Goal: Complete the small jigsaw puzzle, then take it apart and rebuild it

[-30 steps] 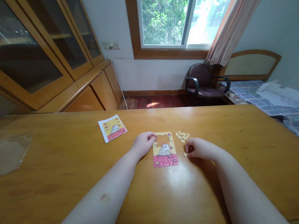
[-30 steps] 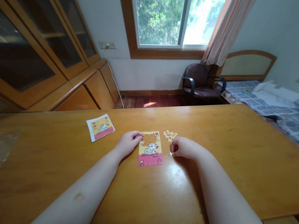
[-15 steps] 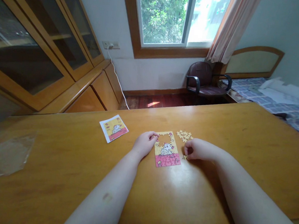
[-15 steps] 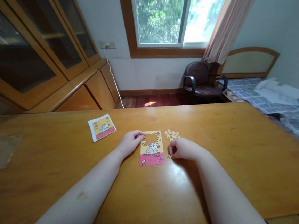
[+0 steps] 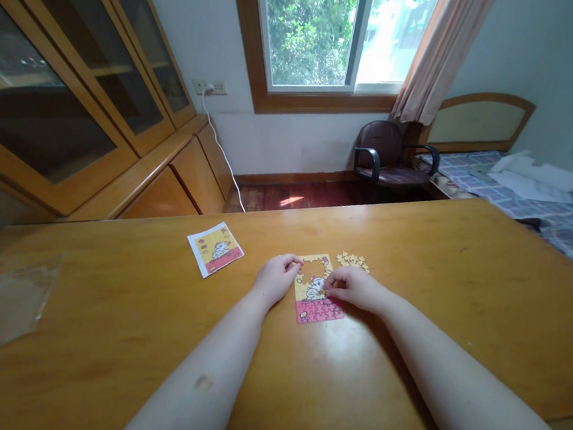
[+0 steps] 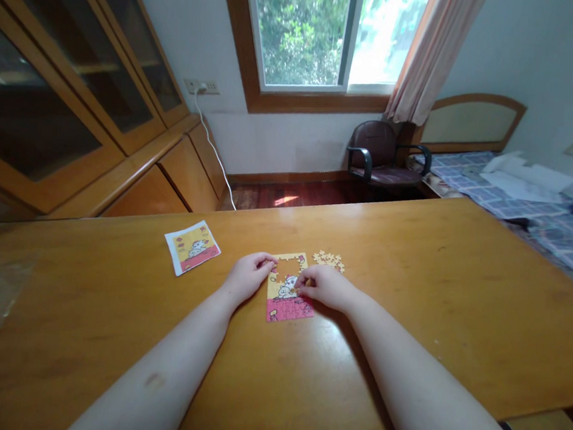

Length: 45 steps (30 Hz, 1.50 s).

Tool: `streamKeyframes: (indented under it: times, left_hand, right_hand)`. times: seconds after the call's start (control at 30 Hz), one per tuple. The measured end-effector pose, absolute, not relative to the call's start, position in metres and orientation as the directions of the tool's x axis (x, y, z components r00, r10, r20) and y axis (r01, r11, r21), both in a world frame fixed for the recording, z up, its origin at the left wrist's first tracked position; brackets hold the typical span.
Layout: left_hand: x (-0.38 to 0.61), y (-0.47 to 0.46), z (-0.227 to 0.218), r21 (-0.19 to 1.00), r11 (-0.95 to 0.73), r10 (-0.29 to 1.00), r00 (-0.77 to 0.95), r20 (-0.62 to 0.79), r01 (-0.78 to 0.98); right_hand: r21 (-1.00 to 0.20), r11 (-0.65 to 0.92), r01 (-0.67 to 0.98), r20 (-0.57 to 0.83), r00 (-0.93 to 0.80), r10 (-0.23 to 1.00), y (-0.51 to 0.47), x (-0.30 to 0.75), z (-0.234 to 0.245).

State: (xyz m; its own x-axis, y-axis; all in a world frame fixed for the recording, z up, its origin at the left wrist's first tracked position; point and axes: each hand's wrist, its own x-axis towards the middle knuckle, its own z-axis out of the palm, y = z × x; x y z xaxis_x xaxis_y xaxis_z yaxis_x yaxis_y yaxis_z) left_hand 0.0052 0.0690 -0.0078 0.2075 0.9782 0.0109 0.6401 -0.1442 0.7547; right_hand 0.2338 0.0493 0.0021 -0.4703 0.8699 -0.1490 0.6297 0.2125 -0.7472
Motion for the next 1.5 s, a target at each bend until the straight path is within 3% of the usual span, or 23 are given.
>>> streamKeyframes:
  times: [0.23,0.43,0.63,1.5]
  left_hand:
    - [0.006,0.069,-0.008,0.758,-0.136,0.978,0.208,0.001,0.638]
    - [0.004,0.07,-0.012,0.768,-0.139,0.98,0.199,0.016,0.625]
    - [0.005,0.07,-0.014,0.771,-0.15,0.98,0.197,0.032,0.62]
    - [0.007,0.071,-0.009,0.722,-0.141,0.978,0.209,-0.006,0.678]
  right_hand:
    - [-0.679,0.393,0.62,0.054,-0.492,0.869,0.051,0.232,-0.001]
    - [-0.625,0.633,0.456,0.247,-0.654,0.715,0.051,0.239,0.001]
    - [-0.539,0.718,0.441,0.222,-0.747,0.626,0.05,0.241,0.004]
    - [-0.388,0.707,0.591,0.185,-0.702,0.688,0.044,0.229,0.015]
